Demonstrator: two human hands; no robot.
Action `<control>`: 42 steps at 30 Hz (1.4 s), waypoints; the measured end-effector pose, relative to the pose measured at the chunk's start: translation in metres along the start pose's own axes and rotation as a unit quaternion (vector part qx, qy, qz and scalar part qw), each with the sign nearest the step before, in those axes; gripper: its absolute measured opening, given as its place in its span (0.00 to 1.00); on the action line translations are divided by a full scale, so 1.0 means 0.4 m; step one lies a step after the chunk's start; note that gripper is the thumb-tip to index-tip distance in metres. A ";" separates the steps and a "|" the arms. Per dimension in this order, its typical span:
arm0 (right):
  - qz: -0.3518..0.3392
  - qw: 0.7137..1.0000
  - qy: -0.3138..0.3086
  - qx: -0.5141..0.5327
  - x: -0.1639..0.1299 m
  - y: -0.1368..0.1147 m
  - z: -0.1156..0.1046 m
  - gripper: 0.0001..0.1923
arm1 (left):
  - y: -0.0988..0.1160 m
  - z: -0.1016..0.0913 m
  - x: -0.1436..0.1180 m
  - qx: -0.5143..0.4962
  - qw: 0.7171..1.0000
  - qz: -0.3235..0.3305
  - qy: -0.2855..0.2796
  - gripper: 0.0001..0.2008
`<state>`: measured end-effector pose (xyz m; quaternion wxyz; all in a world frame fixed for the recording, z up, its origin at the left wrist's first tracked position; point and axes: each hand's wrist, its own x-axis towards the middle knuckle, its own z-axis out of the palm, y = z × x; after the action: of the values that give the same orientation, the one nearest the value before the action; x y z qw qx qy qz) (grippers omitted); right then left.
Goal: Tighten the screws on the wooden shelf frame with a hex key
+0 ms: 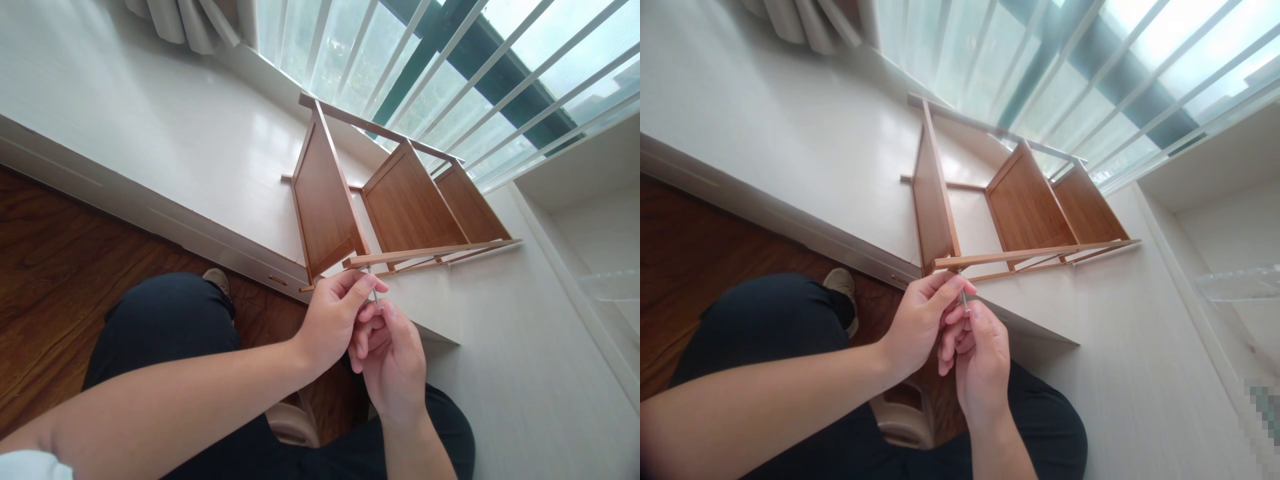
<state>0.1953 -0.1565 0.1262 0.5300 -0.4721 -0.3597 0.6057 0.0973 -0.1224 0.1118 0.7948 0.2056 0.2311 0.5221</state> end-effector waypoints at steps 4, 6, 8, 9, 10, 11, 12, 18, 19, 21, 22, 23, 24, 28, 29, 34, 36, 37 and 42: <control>-0.005 1.000 0.004 -0.009 0.001 0.002 -0.002 0.20 | -0.003 0.000 -0.002 0.007 1.000 0.000 0.001 0.19; -0.007 1.000 0.005 -0.012 0.001 0.004 -0.004 0.20 | -0.005 0.000 -0.002 0.011 1.000 0.000 0.003 0.19; -0.016 1.000 0.008 -0.022 0.001 0.006 -0.009 0.20 | -0.007 0.000 -0.001 0.015 1.000 0.002 0.004 0.19; -0.023 0.999 0.011 -0.032 0.002 0.007 -0.012 0.20 | -0.008 0.000 0.000 0.017 1.000 0.004 0.005 0.19; -0.034 0.998 0.017 -0.046 0.002 0.009 -0.015 0.20 | -0.008 0.001 0.001 0.018 1.000 0.007 0.006 0.19; -0.048 0.997 0.024 -0.064 0.003 0.011 -0.019 0.20 | -0.008 0.002 0.002 0.018 1.000 0.011 0.007 0.18; -0.065 0.994 0.034 -0.086 0.004 0.012 -0.022 0.19 | -0.008 0.004 0.004 0.015 1.000 0.015 0.008 0.18; -0.201 0.937 0.083 -0.273 0.005 0.001 -0.017 0.19 | -0.003 0.009 0.009 0.000 0.999 0.041 0.009 0.15; -0.222 0.921 0.094 -0.306 0.004 -0.002 -0.012 0.19 | -0.003 0.008 0.009 0.004 0.999 0.045 0.010 0.15; -0.253 0.889 0.113 -0.363 -0.001 -0.007 -0.003 0.19 | -0.003 0.005 0.010 0.019 0.998 0.056 0.015 0.15; -0.265 0.875 0.120 -0.386 -0.004 -0.008 0.001 0.19 | -0.003 0.003 0.011 0.026 0.998 0.061 0.020 0.15; -0.275 0.863 0.124 -0.405 -0.007 -0.009 0.003 0.18 | -0.003 0.002 0.011 0.033 0.997 0.065 0.024 0.16; -0.283 0.852 0.126 -0.422 -0.010 -0.009 0.003 0.17 | -0.003 0.002 0.011 0.037 0.997 0.068 0.027 0.16; -0.307 0.823 0.116 -0.464 -0.012 -0.007 -0.011 0.13 | 0.000 0.004 0.009 0.035 0.997 0.064 0.033 0.16; -0.314 0.817 0.108 -0.472 -0.011 -0.006 -0.018 0.13 | 0.001 0.005 0.008 0.035 0.997 0.063 0.032 0.17; -0.354 0.785 0.062 -0.505 -0.001 -0.001 -0.048 0.07 | 0.003 0.006 0.008 0.040 0.996 0.068 0.033 0.17; -0.366 0.775 0.065 -0.511 0.000 0.005 -0.055 0.06 | 0.003 0.005 0.009 0.033 0.997 0.067 0.030 0.16; -0.372 0.770 0.067 -0.514 0.001 0.008 -0.057 0.06 | 0.003 0.005 0.009 0.030 0.997 0.067 0.029 0.16; -0.385 0.760 0.075 -0.518 0.006 0.020 -0.063 0.06 | 0.004 0.005 0.011 0.028 0.997 0.072 0.025 0.16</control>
<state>0.2169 -0.1573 0.1109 0.4189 -0.5401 -0.7291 0.0349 0.0989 -0.1181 0.1137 0.7430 0.2306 0.2498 0.5765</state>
